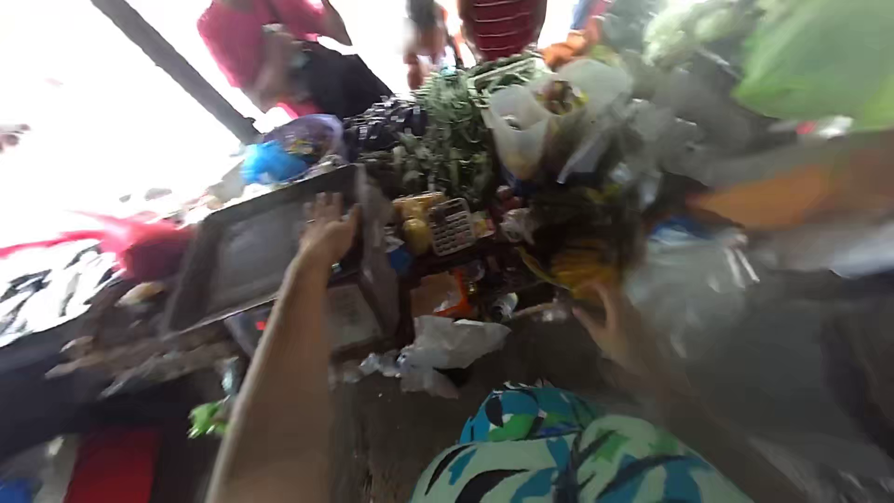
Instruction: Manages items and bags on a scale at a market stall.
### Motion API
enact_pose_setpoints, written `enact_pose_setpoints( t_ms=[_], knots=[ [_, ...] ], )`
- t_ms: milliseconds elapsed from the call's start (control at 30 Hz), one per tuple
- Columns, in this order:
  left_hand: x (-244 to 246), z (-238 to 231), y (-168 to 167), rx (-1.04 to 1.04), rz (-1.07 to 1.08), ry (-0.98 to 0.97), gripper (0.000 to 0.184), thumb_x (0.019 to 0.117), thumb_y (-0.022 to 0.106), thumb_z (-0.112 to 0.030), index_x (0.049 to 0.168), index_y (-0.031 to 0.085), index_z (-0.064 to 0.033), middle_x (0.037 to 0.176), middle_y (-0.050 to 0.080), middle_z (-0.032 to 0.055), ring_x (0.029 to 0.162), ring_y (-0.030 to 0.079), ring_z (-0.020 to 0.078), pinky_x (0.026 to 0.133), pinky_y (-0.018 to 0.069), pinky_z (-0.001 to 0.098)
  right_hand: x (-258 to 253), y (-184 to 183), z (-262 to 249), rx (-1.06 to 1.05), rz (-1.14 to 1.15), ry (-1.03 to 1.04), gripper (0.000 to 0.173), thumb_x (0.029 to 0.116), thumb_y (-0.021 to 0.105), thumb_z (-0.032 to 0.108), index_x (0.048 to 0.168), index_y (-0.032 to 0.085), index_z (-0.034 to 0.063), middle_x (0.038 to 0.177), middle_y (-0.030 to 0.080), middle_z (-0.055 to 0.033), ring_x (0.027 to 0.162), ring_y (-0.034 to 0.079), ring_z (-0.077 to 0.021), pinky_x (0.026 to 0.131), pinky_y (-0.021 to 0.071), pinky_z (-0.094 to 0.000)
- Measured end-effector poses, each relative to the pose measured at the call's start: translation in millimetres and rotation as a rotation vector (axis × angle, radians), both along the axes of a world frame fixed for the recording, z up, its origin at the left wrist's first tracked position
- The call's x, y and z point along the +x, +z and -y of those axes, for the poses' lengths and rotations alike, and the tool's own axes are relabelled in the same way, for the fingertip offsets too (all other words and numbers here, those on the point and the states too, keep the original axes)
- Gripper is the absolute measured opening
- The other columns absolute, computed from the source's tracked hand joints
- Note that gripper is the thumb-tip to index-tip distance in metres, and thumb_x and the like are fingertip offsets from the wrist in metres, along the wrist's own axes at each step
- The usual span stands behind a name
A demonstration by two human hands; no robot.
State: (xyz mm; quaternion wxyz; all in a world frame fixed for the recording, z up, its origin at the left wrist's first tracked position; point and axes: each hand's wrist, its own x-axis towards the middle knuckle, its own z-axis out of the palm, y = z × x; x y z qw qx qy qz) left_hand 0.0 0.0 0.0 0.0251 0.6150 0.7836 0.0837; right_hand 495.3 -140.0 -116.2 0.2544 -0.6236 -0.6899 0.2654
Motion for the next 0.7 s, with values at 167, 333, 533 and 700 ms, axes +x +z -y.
enact_pose_setpoints(
  t_ms=[167,333,533,700],
  knots=[
    [1.1,-2.7,2.0,-0.041,0.009,-0.009,0.075,0.1075,0.026,-0.058,0.161,0.029,-0.0052,0.167,0.018,0.0265,0.154,0.012,0.0518,0.114,0.0115,0.0803,77.2,5.2,-37.2,0.12,0.001,-0.459,0.067,0.0993,0.066,0.027,0.152,0.039,-0.0046,0.149,0.046,-0.0319,0.129,0.055,-0.0467,0.106,0.047,-0.0583],
    [7.5,-1.0,7.5,-0.058,0.051,0.025,0.075,0.1074,0.027,-0.058,0.162,0.027,-0.007,0.168,0.015,0.0263,0.154,0.009,0.0513,0.115,0.0109,0.0784,144.4,-6.2,-64.2,0.149,-0.039,-0.741,0.068,0.1025,0.061,0.026,0.157,0.03,-0.0011,0.148,0.046,-0.0317,0.129,0.054,-0.0466,0.106,0.0466,-0.0579],
    [-10.8,-9.5,-3.0,-0.055,0.041,0.008,0.075,0.1074,0.024,-0.058,0.162,0.025,-0.0061,0.168,0.015,0.0275,0.155,0.009,0.0504,0.115,0.0098,0.0781,206.4,-5.4,-105.1,0.202,-0.039,-0.78,0.084,0.0919,0.072,0.046,0.155,0.039,0.0019,0.157,0.038,-0.029,0.144,0.038,-0.0472,0.117,0.0322,-0.0613],
    [-20.8,-11.7,-8.7,-0.053,0.02,-0.004,0.08,0.1064,0.021,-0.061,0.163,0.023,-0.0045,0.168,0.015,0.0279,0.155,0.009,0.049,0.118,0.0073,0.0751,236.2,15.7,-152.1,0.172,-0.12,-0.728,0.097,0.0762,0.088,0.047,0.152,0.044,0.0033,0.155,0.041,-0.0264,0.145,0.036,-0.0442,0.118,0.0298,-0.0618]
  ],
)
